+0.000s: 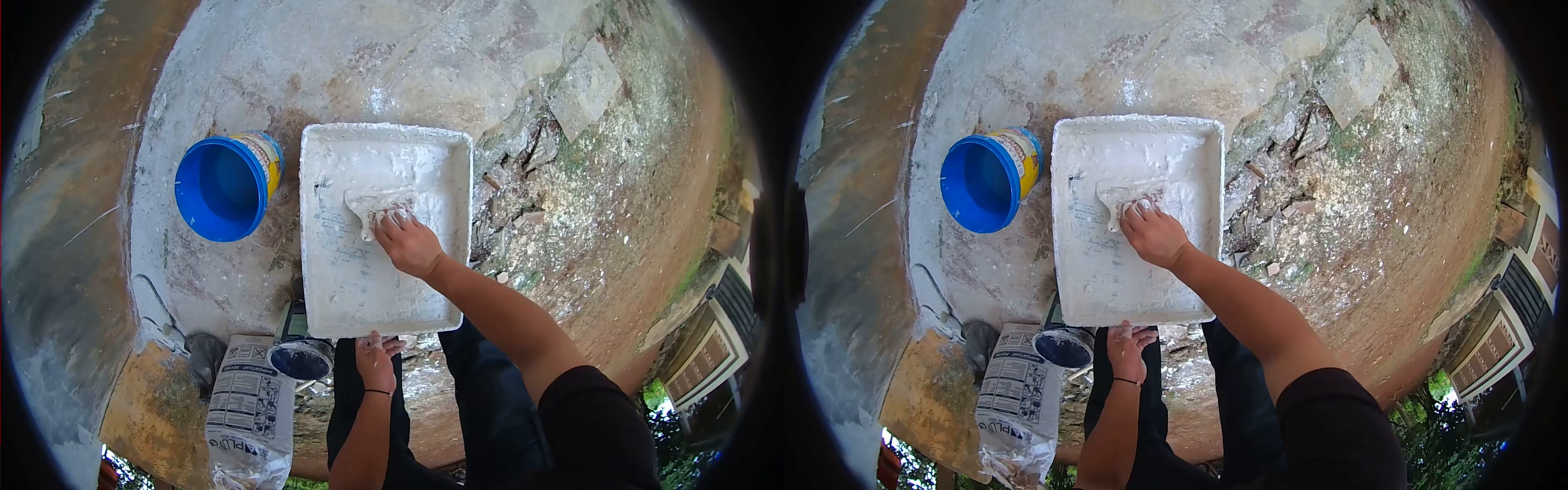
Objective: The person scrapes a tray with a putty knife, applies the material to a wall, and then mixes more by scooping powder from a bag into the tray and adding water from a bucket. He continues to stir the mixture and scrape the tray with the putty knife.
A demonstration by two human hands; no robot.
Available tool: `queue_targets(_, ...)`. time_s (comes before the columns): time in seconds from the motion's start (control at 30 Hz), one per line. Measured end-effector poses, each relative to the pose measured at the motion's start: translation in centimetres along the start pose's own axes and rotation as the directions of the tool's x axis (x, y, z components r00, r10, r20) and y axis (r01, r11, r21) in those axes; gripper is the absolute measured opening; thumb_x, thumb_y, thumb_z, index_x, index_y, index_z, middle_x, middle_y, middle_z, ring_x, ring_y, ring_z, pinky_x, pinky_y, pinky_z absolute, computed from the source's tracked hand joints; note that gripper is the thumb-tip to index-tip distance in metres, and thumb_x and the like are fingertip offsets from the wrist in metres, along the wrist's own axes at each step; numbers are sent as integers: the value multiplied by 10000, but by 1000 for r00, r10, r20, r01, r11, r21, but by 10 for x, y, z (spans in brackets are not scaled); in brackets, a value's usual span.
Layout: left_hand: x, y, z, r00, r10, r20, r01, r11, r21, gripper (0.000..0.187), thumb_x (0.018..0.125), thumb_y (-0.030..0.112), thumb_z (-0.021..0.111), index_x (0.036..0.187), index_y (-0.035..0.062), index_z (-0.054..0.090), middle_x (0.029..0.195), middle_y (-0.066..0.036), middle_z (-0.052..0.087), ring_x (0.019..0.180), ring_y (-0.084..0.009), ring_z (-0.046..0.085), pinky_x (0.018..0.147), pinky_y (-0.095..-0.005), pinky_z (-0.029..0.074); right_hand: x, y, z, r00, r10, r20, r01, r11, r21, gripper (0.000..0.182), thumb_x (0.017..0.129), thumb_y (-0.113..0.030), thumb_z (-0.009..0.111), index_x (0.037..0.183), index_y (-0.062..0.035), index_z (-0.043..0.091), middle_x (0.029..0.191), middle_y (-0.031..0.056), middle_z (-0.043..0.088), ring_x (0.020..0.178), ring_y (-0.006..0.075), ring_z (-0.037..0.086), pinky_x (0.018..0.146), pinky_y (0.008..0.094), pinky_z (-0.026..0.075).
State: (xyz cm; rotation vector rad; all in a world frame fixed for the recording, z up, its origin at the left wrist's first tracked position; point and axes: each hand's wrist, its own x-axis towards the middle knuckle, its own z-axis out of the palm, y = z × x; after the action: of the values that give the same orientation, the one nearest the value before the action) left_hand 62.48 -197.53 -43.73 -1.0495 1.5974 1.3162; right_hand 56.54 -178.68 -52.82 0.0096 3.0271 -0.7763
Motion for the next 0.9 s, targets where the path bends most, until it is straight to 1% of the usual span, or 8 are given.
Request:
queue_targets(0.1, -4, -1, 5, 1000, -16, -9, 16, 1000, -18, 186, 920, 182, 399, 952, -1, 397, 825, -166, 546, 654, -230, 606, 617, -337, 520, 18, 1, 7, 995, 95, 37, -96, 994, 56, 250, 735, -87, 488, 953, 11, 563, 969, 116, 530, 964, 287, 531, 809, 364, 459)
queue_targets(0.3, -4, -1, 3, 999, -35, -15, 35, 999, -2, 202, 917, 186, 412, 954, -12, 393, 828, -168, 545, 665, -237, 605, 628, -347, 522, 46, 40, -3, 982, 138, 129, -148, 987, 69, 240, 751, -62, 469, 966, 6, 550, 987, 122, 525, 1007, 303, 508, 871, 396, 428)
queue_targets(0.43, -3, -3, 3, 999, -33, -20, 33, 999, 1, 210, 918, 192, 414, 955, -13, 390, 826, -174, 543, 662, -248, 604, 626, -346, 519, 56, 43, -20, 988, 141, 59, -142, 990, 25, 241, 752, -65, 471, 969, 2, 551, 988, 117, 527, 1011, 299, 506, 871, 395, 427)
queue_targets(0.53, -3, -1, 4, 999, -50, -14, 50, 999, 5, 213, 919, 198, 417, 948, -11, 385, 826, -179, 542, 662, -255, 605, 617, -340, 516, 71, 42, -20, 989, 146, 26, -147, 988, 54, 233, 753, -64, 472, 962, -2, 554, 983, 116, 533, 1017, 297, 508, 878, 389, 424)
queue_targets(0.63, -5, -1, 4, 999, -41, -35, 41, 999, 0, 208, 920, 202, 418, 935, -4, 387, 821, -179, 546, 660, -251, 606, 613, -338, 511, 81, 42, 0, 987, 128, 98, -136, 988, 77, 206, 755, -58, 469, 921, -2, 577, 991, 119, 536, 1034, 297, 501, 889, 377, 422)
queue_targets(0.7, -5, -4, 2, 1000, -5, -10, 5, 1000, -14, 206, 918, 205, 425, 914, 2, 389, 813, -179, 550, 664, -250, 607, 616, -342, 510, 81, 40, 10, 956, 101, 277, -115, 993, 36, 180, 763, -58, 464, 864, -2, 602, 988, 122, 541, 1034, 294, 501, 882, 370, 427)
queue_targets(0.83, -8, -1, 2, 999, 23, 27, -22, 1000, -17, 204, 915, 204, 430, 901, 5, 390, 804, -181, 550, 667, -251, 608, 622, -349, 510, 71, 44, 5, 933, 49, 358, -67, 997, 39, 175, 767, -56, 459, 825, -7, 616, 983, 114, 546, 1031, 287, 502, 875, 360, 431)
queue_targets(0.9, -11, 3, 5, 1000, 2, 5, -2, 1000, -22, 197, 913, 197, 432, 892, 7, 390, 804, -183, 548, 670, -252, 609, 624, -357, 514, 69, 49, -4, 897, 0, 441, -54, 993, 109, 181, 772, -53, 452, 828, -16, 619, 978, 112, 549, 1047, 292, 493, 892, 357, 418)
